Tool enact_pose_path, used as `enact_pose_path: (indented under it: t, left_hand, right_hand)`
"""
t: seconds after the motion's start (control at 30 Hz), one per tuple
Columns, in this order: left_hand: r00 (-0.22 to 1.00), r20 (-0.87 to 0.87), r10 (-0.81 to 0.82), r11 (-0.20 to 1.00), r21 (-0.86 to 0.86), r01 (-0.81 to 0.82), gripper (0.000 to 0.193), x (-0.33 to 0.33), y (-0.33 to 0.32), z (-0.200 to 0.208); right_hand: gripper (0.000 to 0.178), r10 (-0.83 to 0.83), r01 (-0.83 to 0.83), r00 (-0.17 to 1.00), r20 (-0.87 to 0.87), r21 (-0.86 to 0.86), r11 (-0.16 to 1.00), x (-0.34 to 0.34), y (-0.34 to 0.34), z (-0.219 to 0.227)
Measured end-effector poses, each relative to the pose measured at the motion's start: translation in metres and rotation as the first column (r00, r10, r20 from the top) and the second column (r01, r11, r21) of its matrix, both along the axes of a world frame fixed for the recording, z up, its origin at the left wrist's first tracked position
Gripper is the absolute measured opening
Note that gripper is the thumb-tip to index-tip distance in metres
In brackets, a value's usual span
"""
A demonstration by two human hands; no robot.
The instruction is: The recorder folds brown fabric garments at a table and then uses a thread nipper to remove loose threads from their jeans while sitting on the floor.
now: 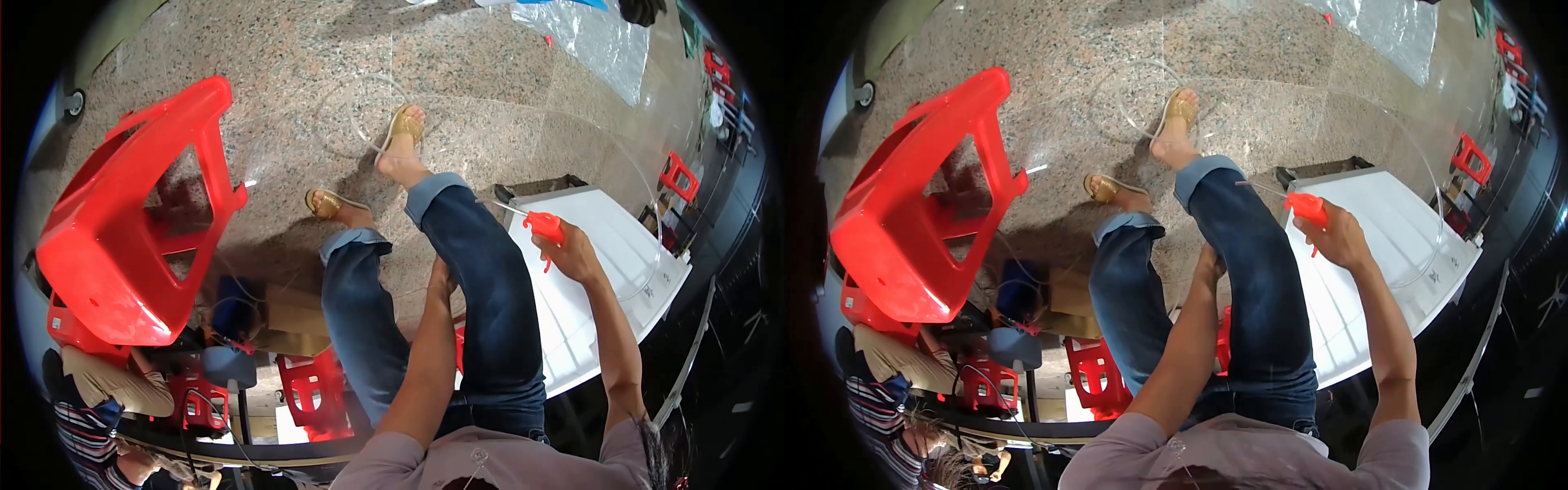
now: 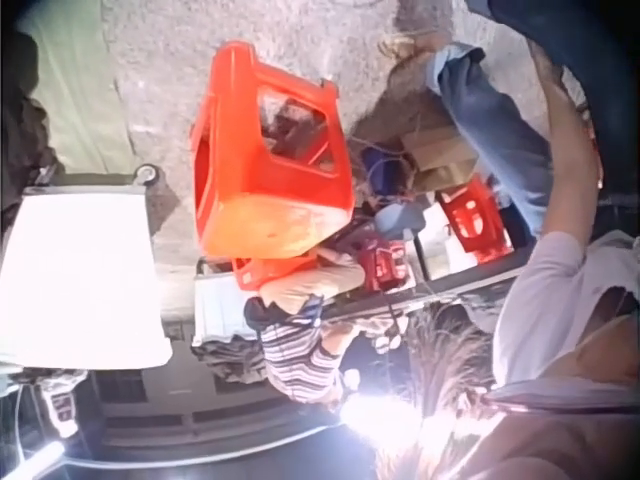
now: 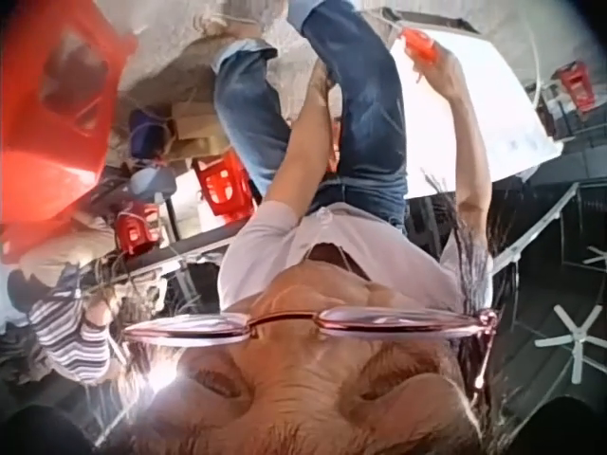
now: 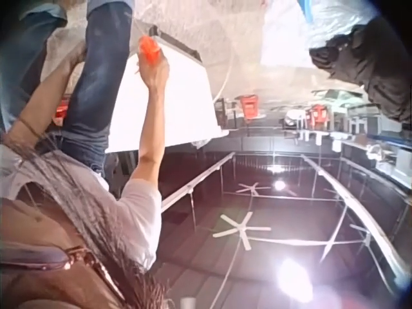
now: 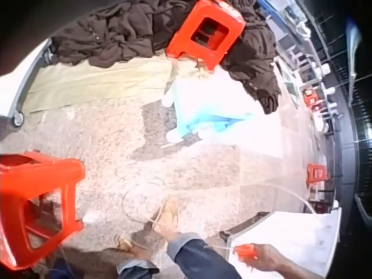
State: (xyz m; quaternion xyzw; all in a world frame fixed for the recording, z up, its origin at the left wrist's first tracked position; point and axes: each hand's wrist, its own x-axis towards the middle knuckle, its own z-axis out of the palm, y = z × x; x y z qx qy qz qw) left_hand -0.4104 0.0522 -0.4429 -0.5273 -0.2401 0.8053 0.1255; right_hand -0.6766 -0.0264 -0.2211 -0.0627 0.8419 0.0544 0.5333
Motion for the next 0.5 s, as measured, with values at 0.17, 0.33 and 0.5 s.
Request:
enact_pose_path:
  t: [0.17, 0.33, 0.5]
  left_hand:
    - [0.935, 0.049, 0.350, 0.934, 0.060, -0.353, 0.039, -0.058, -0.001, -0.022]
    - [0.935, 0.247, 0.253, 0.919, -0.365, -0.152, 0.026, -0.092, -0.038, -0.056]
    - [0.867, 0.461, 0.191, 0.781, -0.606, 0.150, 0.015, -0.027, 0.007, 0.051]
  right_hand:
    - [0.028, -0.079, 0.083, 0.996, 0.046, -0.087, 0.993, -0.008, -0.005, -0.004]
    - [0.028, -0.053, 0.058, 0.997, 0.056, -0.084, 0.995, 0.001, -0.018, -0.019]
    - [0.040, 0.090, -0.091, 0.996, -0.012, -0.081, 0.993, -0.013, 0.007, -0.012]
